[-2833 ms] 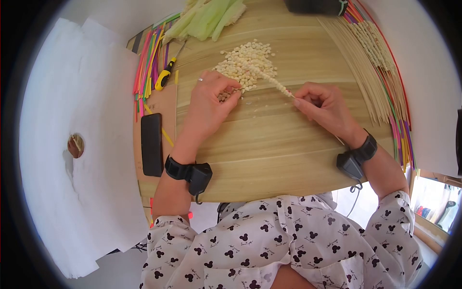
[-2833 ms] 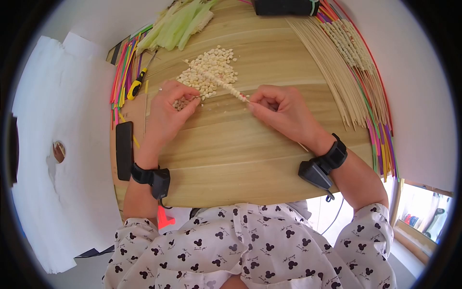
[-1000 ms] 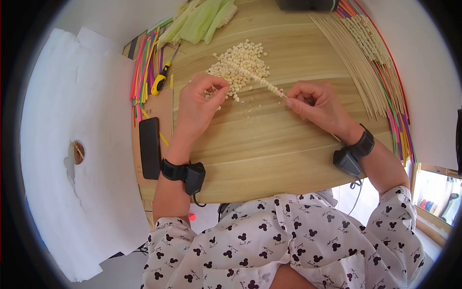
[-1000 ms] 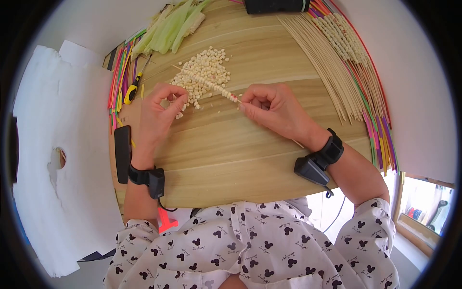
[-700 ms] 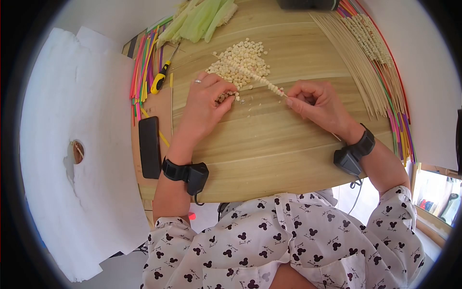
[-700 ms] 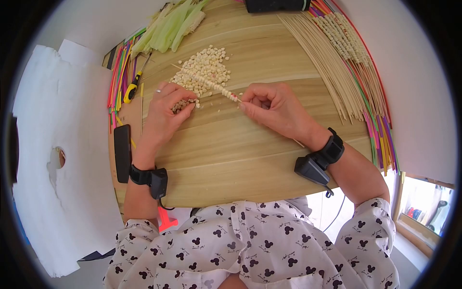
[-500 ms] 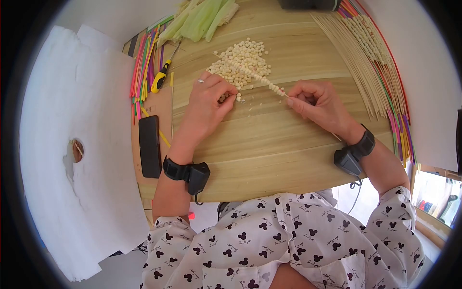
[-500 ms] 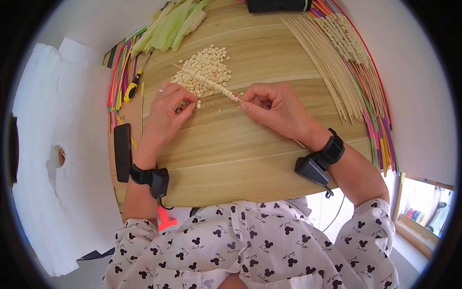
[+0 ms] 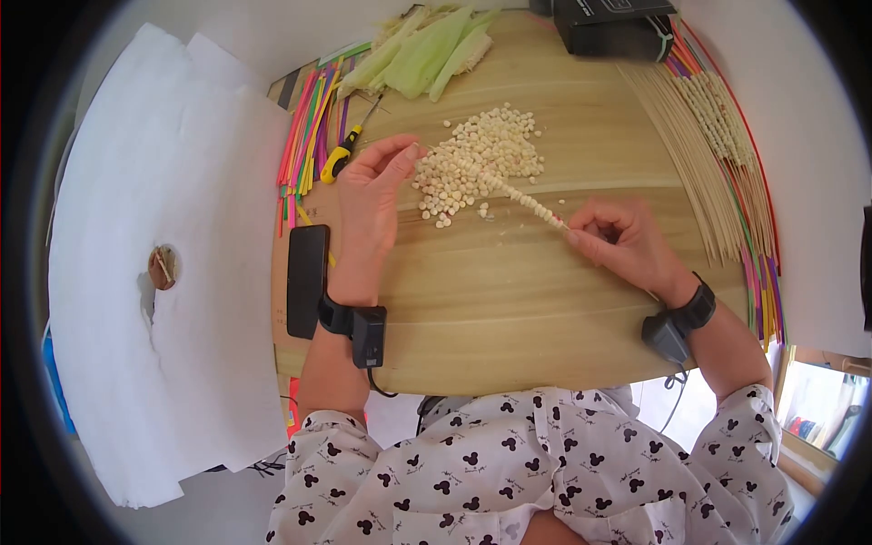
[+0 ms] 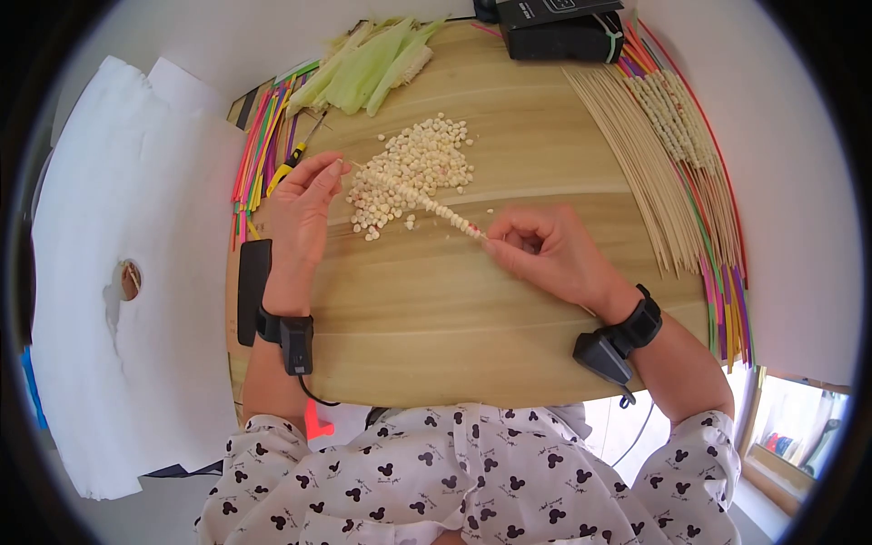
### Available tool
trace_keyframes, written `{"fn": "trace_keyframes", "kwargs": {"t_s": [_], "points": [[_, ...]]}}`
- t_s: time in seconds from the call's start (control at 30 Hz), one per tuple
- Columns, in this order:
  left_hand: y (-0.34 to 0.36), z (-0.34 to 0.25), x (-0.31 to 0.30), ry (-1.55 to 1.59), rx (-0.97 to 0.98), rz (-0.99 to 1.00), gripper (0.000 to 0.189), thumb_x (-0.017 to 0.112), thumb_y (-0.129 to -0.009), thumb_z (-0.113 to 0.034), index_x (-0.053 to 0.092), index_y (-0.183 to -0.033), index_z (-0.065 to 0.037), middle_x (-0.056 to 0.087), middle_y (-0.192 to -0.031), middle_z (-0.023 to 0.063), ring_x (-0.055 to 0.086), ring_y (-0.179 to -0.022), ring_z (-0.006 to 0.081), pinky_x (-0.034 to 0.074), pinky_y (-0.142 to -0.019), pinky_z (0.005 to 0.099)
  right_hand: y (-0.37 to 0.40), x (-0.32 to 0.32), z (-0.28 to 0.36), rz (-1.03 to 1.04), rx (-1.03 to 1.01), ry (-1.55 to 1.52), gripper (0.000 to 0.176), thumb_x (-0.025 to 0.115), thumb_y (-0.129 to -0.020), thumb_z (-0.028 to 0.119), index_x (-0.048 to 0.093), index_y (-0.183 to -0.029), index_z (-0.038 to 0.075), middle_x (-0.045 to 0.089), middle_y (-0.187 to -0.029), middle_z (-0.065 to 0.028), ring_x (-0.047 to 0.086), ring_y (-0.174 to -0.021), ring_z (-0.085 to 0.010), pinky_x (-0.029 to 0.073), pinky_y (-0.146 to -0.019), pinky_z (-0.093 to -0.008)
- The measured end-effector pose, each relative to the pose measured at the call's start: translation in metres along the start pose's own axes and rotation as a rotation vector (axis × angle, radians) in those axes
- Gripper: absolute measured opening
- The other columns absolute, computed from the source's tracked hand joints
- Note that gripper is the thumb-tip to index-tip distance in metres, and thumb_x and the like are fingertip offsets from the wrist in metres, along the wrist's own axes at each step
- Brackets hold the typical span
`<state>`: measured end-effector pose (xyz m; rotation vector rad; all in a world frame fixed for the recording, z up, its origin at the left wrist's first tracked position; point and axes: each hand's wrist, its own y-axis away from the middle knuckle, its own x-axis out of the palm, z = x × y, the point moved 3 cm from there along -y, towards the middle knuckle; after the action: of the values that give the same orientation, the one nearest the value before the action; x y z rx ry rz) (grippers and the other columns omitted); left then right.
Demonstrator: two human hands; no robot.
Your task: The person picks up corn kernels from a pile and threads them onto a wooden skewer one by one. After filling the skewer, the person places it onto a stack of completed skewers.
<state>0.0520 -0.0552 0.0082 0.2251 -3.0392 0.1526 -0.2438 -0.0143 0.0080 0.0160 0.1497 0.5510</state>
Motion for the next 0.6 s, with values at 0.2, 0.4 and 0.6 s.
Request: {"fn": "trace_keyframes", "kwargs": {"t_s": [0.2,0.4,0.6], "points": [[0.0033,-0.0027,0.0036,0.014,0.020,-0.007,0.023,0.067,-0.086,-0.004,0.066,-0.108,0.001,0.066,-0.096,0.0039,0.058,-0.084,0.0076,0.044,-0.075,0.0210,0.0004,0.0009,0.0012,0.029,-0.006,-0.005,0.007,0.063,-0.090,0.009,0.061,-0.087,0.004,0.050,-0.064,0.0098,0.039,-0.057,0.0024,0.030,-0.050,-0.0171],[0.0051,-0.0026,0.0061,0.015,0.013,0.002,0.022,0.066,-0.086,-0.004,0.066,-0.108,0.001,0.067,-0.094,0.0039,0.058,-0.083,0.0074,0.045,-0.075,0.0210,0.0003,0.0012,-0.0002,0.013,-0.027,0.005,0.008,0.063,-0.090,0.010,0.061,-0.086,0.004,0.050,-0.063,0.0093,0.039,-0.057,0.0022,0.030,-0.049,-0.0174],[0.0068,-0.0042,0.0097,0.025,-0.008,0.038,0.021,0.066,-0.086,-0.005,0.066,-0.106,0.002,0.067,-0.091,0.0054,0.056,-0.077,0.0074,0.045,-0.073,0.0210,-0.0001,0.0012,-0.0004,0.014,-0.024,0.001,0.008,0.063,-0.090,0.011,0.062,-0.086,0.004,0.048,-0.062,0.0095,0.038,-0.056,0.0020,0.029,-0.049,-0.0180]]}}
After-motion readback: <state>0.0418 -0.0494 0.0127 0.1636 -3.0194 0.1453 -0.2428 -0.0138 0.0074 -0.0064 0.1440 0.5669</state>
